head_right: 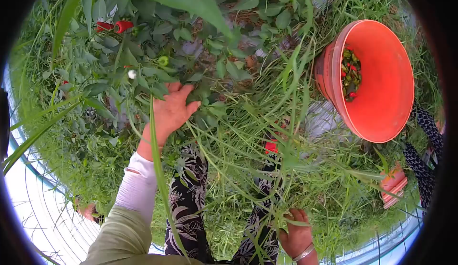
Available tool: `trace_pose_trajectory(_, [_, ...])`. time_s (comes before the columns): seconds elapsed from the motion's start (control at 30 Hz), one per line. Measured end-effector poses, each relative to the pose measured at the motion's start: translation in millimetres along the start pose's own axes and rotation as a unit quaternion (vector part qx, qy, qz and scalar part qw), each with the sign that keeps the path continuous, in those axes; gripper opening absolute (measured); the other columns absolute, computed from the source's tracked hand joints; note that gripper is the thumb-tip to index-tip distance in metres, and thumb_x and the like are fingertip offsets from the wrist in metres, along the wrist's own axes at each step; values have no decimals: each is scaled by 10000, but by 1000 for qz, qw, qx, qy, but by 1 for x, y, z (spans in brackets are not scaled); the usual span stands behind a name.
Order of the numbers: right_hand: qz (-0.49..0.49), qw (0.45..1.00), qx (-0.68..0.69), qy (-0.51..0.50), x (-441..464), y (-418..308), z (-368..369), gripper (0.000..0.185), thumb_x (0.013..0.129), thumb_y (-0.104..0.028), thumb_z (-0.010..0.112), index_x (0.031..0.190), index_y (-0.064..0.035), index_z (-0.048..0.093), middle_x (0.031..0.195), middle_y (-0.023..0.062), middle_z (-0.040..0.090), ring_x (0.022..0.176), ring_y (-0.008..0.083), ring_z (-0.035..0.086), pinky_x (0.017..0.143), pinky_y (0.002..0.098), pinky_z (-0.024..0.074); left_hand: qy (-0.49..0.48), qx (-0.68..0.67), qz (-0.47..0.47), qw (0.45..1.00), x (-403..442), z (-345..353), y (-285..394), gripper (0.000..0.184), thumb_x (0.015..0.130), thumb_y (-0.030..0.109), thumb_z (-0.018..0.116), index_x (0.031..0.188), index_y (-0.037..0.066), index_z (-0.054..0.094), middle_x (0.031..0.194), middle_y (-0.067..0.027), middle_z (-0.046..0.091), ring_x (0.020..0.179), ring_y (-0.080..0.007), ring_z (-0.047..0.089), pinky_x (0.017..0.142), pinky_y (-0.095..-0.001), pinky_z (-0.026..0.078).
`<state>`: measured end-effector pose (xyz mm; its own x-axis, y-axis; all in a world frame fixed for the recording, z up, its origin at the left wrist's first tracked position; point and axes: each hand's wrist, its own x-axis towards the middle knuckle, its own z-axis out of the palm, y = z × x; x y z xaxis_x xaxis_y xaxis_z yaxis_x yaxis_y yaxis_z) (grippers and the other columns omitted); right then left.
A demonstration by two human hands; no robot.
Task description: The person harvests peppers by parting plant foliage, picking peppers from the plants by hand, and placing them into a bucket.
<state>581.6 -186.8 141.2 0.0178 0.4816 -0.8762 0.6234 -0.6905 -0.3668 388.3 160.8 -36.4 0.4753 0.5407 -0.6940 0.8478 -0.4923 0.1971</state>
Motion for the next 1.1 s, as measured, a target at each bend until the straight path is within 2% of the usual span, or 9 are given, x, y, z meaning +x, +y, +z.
trace_pose_trajectory(0.13, [-185, 943, 245, -124, 37, -77, -65, 302, 726, -59, 580, 1013, 34, 568, 1046, 203, 573, 961, 357, 567, 827, 401, 470, 38, -6, -72, 997, -18, 5, -15, 403, 725, 289, 664, 1058, 80, 580, 1095, -57, 493, 1098, -263, 453, 868, -507, 364])
trace_pose_trajectory(0.33, [-357, 873, 307, 128, 183, -151, -77, 424, 738, -43, 543, 1158, -6, 501, 1199, 217, 487, 1152, 366, 450, 970, 404, 373, 120, 11, -74, 990, -20, 39, -5, 500, 663, 190, 707, 1123, 86, 541, 1182, -70, 449, 1133, -270, 419, 882, -523, 340])
trace_pose_trajectory(0.43, [-271, 914, 100, 284, 290, -124, -33, 478, 727, -91, 593, 1184, -37, 462, 1208, 227, 465, 1081, 394, 462, 941, 436, 390, 151, -78, -57, 984, -20, 42, -15, 514, 679, 166, 699, 1147, 76, 506, 1245, -114, 415, 1192, -314, 374, 928, -562, 310])
trace_pose_trajectory(0.5, [-106, 968, -35, 225, 327, -67, -5, 489, 720, -161, 629, 1167, -39, 473, 1164, 229, 504, 1057, 391, 490, 933, 419, 403, 255, -284, -14, 924, -22, 37, -32, 563, 664, 120, 705, 1177, 56, 483, 1227, -159, 426, 1153, -357, 407, 951, -491, 339])
trace_pose_trajectory(0.53, [-35, 983, -37, 174, 336, -29, 9, 462, 721, -169, 628, 1140, -38, 487, 1110, 222, 537, 1016, 385, 516, 906, 417, 422, 334, -154, 7, 930, -19, 34, -41, 601, 659, 91, 707, 1202, 27, 459, 1198, -188, 444, 1115, -381, 433, 933, -427, 383])
trace_pose_trajectory(0.63, [112, 988, -62, 86, 317, 68, 31, 362, 731, -163, 609, 1058, -31, 525, 959, 208, 602, 899, 377, 570, 815, 426, 463, 231, -201, -152, 940, -25, 58, -95, 601, 692, 107, 682, 1235, 17, 440, 1182, -212, 468, 1088, -370, 477, 902, -378, 417])
trace_pose_trajectory(0.7, [26, 993, -55, 101, 291, 76, 24, 342, 739, -144, 594, 1054, -25, 532, 954, 204, 601, 890, 377, 570, 799, 428, 466, 104, -244, -243, 933, -49, 65, -99, 551, 731, 112, 659, 1231, 9, 452, 1142, -189, 517, 1039, -312, 532, 876, -348, 432])
trace_pose_trajectory(0.97, [-262, 876, 359, 188, 314, -86, -50, 370, 755, -83, 544, 1106, 26, 505, 1065, 207, 558, 944, 363, 561, 824, 363, 459, 229, -608, -317, 691, -81, 58, -4, 296, 858, 101, 562, 1141, 17, 527, 1105, -82, 584, 986, -128, 543, 732, -238, 439])
trace_pose_trajectory(1.1, [-257, 873, 221, 351, 382, -125, -56, 459, 763, -176, 601, 1161, 23, 490, 1151, 217, 521, 1031, 384, 522, 885, 372, 430, 304, -705, -248, 590, -58, 59, -8, 345, 848, 132, 585, 1167, 23, 509, 1171, -95, 549, 1068, -133, 522, 741, -221, 428])
